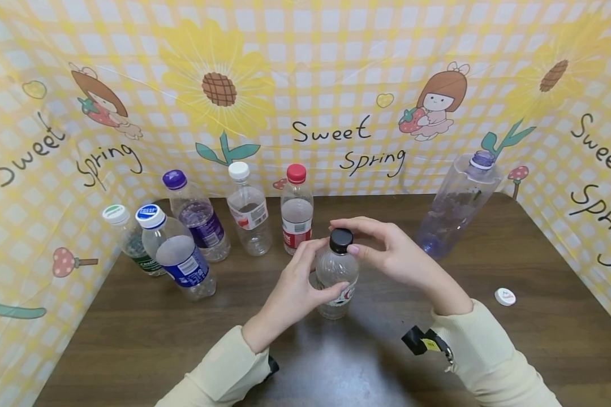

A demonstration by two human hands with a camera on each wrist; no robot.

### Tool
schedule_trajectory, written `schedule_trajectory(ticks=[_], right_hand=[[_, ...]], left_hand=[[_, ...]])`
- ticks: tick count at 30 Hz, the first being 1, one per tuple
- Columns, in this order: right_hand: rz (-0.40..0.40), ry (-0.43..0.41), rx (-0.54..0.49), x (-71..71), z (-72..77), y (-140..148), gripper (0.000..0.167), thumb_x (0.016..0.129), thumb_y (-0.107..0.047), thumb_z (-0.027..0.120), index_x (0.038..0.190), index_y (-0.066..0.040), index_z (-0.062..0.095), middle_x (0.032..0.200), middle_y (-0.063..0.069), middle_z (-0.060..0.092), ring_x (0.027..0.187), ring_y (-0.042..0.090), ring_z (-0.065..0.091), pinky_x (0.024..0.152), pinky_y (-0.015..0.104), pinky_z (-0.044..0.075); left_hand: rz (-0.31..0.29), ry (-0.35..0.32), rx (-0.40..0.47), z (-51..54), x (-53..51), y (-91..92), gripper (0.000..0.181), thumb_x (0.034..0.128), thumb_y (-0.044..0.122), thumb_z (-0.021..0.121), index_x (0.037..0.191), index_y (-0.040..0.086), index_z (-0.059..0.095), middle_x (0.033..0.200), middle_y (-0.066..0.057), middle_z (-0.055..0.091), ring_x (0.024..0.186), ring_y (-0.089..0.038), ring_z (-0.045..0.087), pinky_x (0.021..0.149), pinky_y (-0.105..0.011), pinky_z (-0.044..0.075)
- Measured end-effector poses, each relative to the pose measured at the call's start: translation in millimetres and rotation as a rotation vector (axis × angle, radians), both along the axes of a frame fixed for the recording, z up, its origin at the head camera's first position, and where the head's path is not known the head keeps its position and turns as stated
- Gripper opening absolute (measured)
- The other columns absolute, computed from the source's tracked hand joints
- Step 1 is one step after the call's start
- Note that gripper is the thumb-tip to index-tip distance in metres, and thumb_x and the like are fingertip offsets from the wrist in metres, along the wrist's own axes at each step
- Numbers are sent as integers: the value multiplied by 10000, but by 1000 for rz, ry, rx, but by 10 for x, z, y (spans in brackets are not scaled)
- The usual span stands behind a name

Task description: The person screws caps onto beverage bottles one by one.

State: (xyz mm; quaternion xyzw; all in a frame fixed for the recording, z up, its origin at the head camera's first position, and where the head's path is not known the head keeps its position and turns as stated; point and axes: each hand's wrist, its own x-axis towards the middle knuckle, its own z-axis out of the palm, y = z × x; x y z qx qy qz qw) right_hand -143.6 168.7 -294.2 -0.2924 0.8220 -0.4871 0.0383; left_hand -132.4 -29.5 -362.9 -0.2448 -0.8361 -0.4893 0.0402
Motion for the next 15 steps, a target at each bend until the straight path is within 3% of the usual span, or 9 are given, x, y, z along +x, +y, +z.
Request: schedule_trajectory(ticks=[9, 15], right_hand=[[-105, -13, -8, -13, -32, 8, 364, 886, -87, 653, 1245, -65, 597, 1170, 91, 662, 1077, 205, 612, 978, 438, 464], [-123, 44, 5, -26, -38, -29, 418, 852, -74, 694, 1259, -72, 602, 1158, 72, 634, 1044, 178, 597, 951, 372, 489]], left_hand=[[-4, -12, 6, 3, -6, -1, 737, 732, 183, 829, 1346, 166, 421, 1260, -34, 490, 1184, -183, 540, 961, -402, 521], [-5, -13, 4, -2, -12, -1, 734, 731, 173, 829, 1342, 163, 423, 1258, -38, 490, 1189, -192, 542, 965, -400, 518]])
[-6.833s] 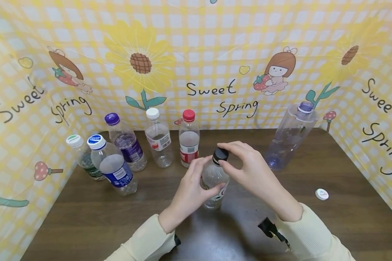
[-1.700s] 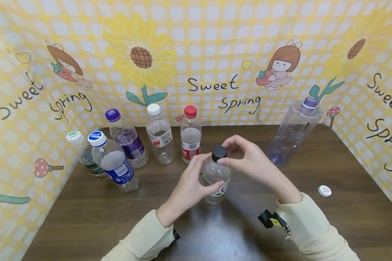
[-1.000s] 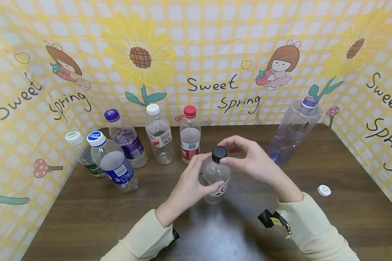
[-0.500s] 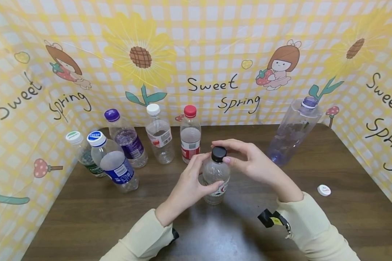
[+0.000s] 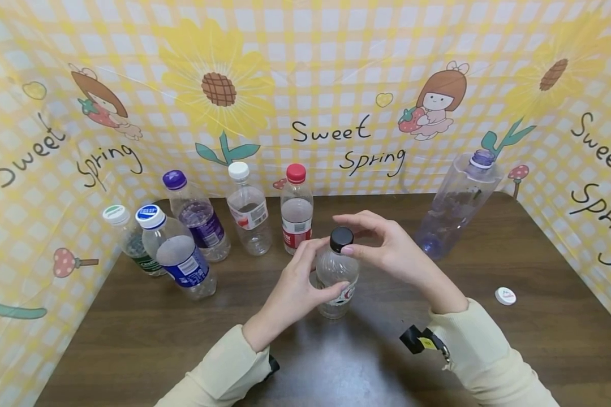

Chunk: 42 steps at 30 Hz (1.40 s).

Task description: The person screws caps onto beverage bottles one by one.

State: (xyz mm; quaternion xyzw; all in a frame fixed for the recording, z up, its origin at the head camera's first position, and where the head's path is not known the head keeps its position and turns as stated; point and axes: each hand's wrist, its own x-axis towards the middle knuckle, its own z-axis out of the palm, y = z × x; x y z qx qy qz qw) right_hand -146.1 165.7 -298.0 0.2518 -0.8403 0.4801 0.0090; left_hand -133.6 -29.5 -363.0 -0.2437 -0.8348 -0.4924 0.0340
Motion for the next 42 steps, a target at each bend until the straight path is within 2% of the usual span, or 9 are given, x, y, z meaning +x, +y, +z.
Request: schedule_trajectory(ticks=[3, 6, 9, 14, 17, 19, 27, 38, 42], right_hand=[[-26, 11, 4, 0, 0, -31, 387, 823, -77, 727, 1197, -71, 629, 1101, 61, 629, 1006, 172, 594, 934, 387, 493], [-68, -19, 2, 4, -5, -67, 359, 799, -100, 757, 1127, -74, 616, 1053, 57, 633, 985, 176, 592, 932, 407, 479], [-78, -52, 11, 12, -8, -84, 405, 793, -117, 767, 1146, -76, 573, 1070, 72, 636, 997, 192, 590, 948, 404, 462], [15, -15, 35, 28, 3, -28, 455, 861, -118, 693, 1291, -91, 545, 1220, 70, 612, 1050, 193, 582, 986, 416, 451], [75, 19, 23, 27, 12, 14, 394, 906, -102, 630, 1294, -89, 563, 1227, 61, 608, 1055, 170, 582, 982, 353, 463], [84, 25, 13, 24, 16, 27, 356, 913, -91, 616, 1268, -85, 583, 1198, 61, 616, 1046, 157, 586, 970, 327, 473], [-20, -29, 14, 22, 21, -14, 320, 863, -104, 685, 1172, -73, 609, 1125, 66, 631, 1029, 196, 598, 950, 435, 472], [-69, 4, 6, 46, -3, -61, 328, 841, -110, 717, 1153, -69, 627, 1097, 56, 643, 981, 166, 616, 913, 320, 507], [-90, 27, 9, 62, -4, -83, 334, 824, -121, 734, 1141, -73, 640, 1088, 50, 644, 969, 162, 624, 907, 356, 515]], left_hand=[[0, 8, 4, -2, 2, 0, 733, 730, 169, 829, 1341, 162, 425, 1255, -38, 491, 1189, -193, 544, 965, -398, 518], [1, 15, 9, -3, 6, 2, 731, 729, 167, 830, 1338, 163, 427, 1255, -33, 490, 1191, -188, 543, 966, -397, 518], [2, 20, 10, -4, 6, 4, 729, 727, 162, 831, 1336, 162, 429, 1253, -33, 490, 1188, -186, 542, 965, -398, 518], [0, 20, 0, -9, -3, 11, 725, 726, 158, 830, 1334, 150, 433, 1246, -43, 492, 1179, -190, 542, 961, -396, 521], [0, 19, -6, -8, -5, 13, 722, 728, 163, 829, 1332, 142, 433, 1247, -46, 492, 1173, -191, 544, 960, -394, 523], [0, 21, -5, -5, -3, 12, 723, 730, 165, 828, 1334, 141, 431, 1247, -44, 493, 1168, -188, 545, 958, -395, 524], [-4, 21, 3, 0, 0, 18, 731, 728, 164, 830, 1338, 148, 429, 1239, -36, 495, 1174, -183, 544, 961, -396, 521], [4, 5, 8, 5, 11, 12, 728, 736, 176, 826, 1342, 179, 422, 1258, -31, 489, 1186, -182, 537, 970, -401, 518], [18, 8, 3, 4, 22, 14, 725, 739, 182, 825, 1344, 175, 425, 1259, -37, 492, 1179, -183, 538, 964, -400, 522]])
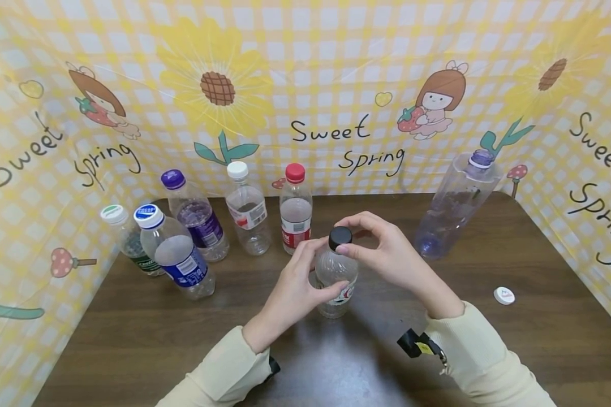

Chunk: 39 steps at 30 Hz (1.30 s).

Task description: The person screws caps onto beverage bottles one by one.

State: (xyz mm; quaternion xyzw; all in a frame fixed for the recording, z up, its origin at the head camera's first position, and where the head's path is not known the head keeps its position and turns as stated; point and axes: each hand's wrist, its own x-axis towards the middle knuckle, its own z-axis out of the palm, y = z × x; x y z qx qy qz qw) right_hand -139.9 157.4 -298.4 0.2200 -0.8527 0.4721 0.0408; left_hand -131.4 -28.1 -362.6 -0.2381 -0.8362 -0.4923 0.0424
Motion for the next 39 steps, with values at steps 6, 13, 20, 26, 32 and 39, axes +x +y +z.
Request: schedule_trajectory(ticks=[6, 13, 20, 26, 32, 39], right_hand=[[-44, 20, 11, 22, 23, -26, 326, 809, -123, 750, 1115, -69, 653, 1044, 50, 651, 948, 164, 624, 904, 371, 518], [-82, 48, 23, 35, 46, -50, 316, 799, -123, 760, 1093, -54, 663, 1034, 62, 663, 929, 172, 624, 893, 399, 530], [-116, 68, 37, 31, 49, -63, 322, 790, -131, 771, 1087, -59, 669, 1038, 56, 674, 916, 162, 623, 868, 355, 533], [-119, 35, 21, 3, 31, -50, 330, 802, -140, 762, 1107, -66, 661, 1066, 58, 667, 927, 179, 622, 879, 373, 525], [-90, -17, -19, -19, 31, 130, 361, 889, -144, 669, 1238, -71, 612, 1215, 94, 633, 1057, 235, 621, 894, 241, 515], [-222, 0, 52, 122, -45, 606, 304, 943, -217, 600, 1215, -85, 628, 1186, 83, 660, 971, -77, 586, 823, 91, 473]], left_hand=[[28, 40, -20, -4, -2, 20, 723, 732, 175, 829, 1337, 141, 436, 1256, -61, 505, 1158, -203, 551, 939, -389, 536], [48, 84, -26, -22, -9, 43, 720, 724, 169, 835, 1327, 115, 445, 1258, -85, 512, 1141, -225, 563, 919, -386, 546], [68, 93, -30, -28, -19, 59, 718, 727, 173, 832, 1329, 90, 448, 1261, -95, 511, 1135, -234, 574, 915, -371, 547], [78, 122, -26, -27, -41, 74, 710, 725, 174, 832, 1321, 86, 456, 1250, -106, 514, 1112, -244, 586, 903, -372, 553], [85, 165, -51, -22, -92, 100, 712, 730, 208, 831, 1325, 105, 455, 1247, -102, 522, 1114, -243, 578, 905, -376, 549], [120, 183, -48, 8, -209, 135, 709, 756, 239, 810, 1348, 85, 453, 1293, -105, 522, 1140, -245, 569, 919, -398, 541]])
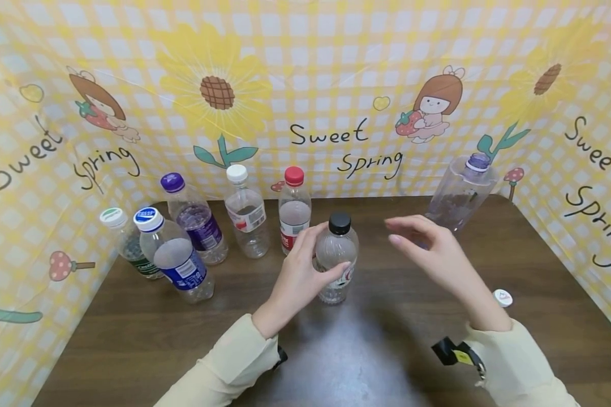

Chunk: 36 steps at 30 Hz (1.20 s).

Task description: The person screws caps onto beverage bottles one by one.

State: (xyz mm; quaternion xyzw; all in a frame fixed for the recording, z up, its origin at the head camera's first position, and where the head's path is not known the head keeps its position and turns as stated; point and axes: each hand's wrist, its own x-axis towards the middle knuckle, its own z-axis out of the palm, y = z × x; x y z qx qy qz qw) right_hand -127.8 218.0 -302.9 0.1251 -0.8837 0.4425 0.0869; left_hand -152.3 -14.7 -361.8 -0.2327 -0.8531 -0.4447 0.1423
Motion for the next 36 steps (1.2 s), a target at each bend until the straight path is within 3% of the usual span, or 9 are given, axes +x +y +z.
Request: schedule_trajectory(ticks=[6, 10, 13, 16, 18, 20, 23, 26, 36], right_hand=[[-165, -18, 79, 130, -288, 543, 283, 942, -216, 600, 1164, -48, 651, 1032, -195, 644, 875, -205, 532, 717, 57, 464], [-333, -34, 147, 206, -496, 920, 314, 950, -257, 581, 1142, -22, 661, 906, -379, 527, 785, -270, 456, 632, 63, 425], [-450, -70, 231, 260, -646, 1178, 366, 966, -288, 545, 1154, 11, 641, 915, -154, 689, 738, -281, 385, 637, 147, 426], [-506, -138, 325, 296, -795, 1397, 410, 974, -270, 527, 1184, 77, 587, 1077, 265, 668, 788, -14, 627, 727, 342, 475], [-502, -217, 379, 304, -883, 1529, 452, 976, -262, 520, 1216, 121, 531, 1170, 378, 567, 892, 310, 667, 745, 485, 470], [-476, -317, 422, 305, -956, 1644, 504, 974, -265, 519, 1252, 151, 465, 1214, 419, 504, 1056, 554, 527, 774, 571, 448], [-408, -460, 465, 299, -1057, 1792, 606, 973, -325, 511, 1310, 160, 377, 1259, 449, 435, 1107, 594, 467, 805, 591, 448], [-354, -525, 485, 308, -1137, 1861, 655, 961, -349, 530, 1328, 160, 342, 1253, 444, 445, 1099, 596, 463, 798, 578, 449], [-365, -500, 473, 322, -1219, 1863, 566, 914, -269, 608, 1247, 157, 442, 1184, 428, 504, 1038, 564, 508, 758, 542, 455]], left_hand=[[53, 60, -20, 9, -129, 55, 700, 768, 293, 795, 1352, 88, 466, 1304, -96, 546, 1188, -237, 549, 969, -422, 504], [72, 38, -32, 36, -219, 100, 707, 781, 309, 783, 1373, 107, 453, 1336, -76, 537, 1242, -250, 506, 1012, -440, 470], [77, 17, -33, 61, -286, 139, 709, 795, 313, 771, 1389, 118, 436, 1356, -71, 521, 1260, -265, 487, 1037, -445, 446], [90, 8, -22, 83, -349, 177, 715, 802, 311, 764, 1397, 108, 424, 1362, -80, 513, 1267, -269, 482, 1051, -441, 433], [103, 7, -12, 92, -390, 200, 717, 803, 308, 764, 1397, 92, 424, 1360, -94, 515, 1269, -267, 486, 1057, -433, 431], [117, 6, -10, 97, -428, 222, 715, 806, 307, 762, 1395, 83, 424, 1353, -100, 518, 1267, -259, 491, 1057, -426, 435], [137, 12, -20, 103, -482, 255, 707, 809, 313, 759, 1384, 66, 430, 1338, -115, 525, 1252, -255, 504, 1045, -409, 450], [151, 15, -33, 107, -537, 290, 712, 809, 316, 761, 1382, 58, 428, 1347, -121, 521, 1256, -253, 508, 1043, -395, 456], [154, -83, -47, 102, -655, 368, 722, 828, 318, 742, 1415, 86, 393, 1397, -121, 480, 1264, -282, 500, 1040, -417, 457]])
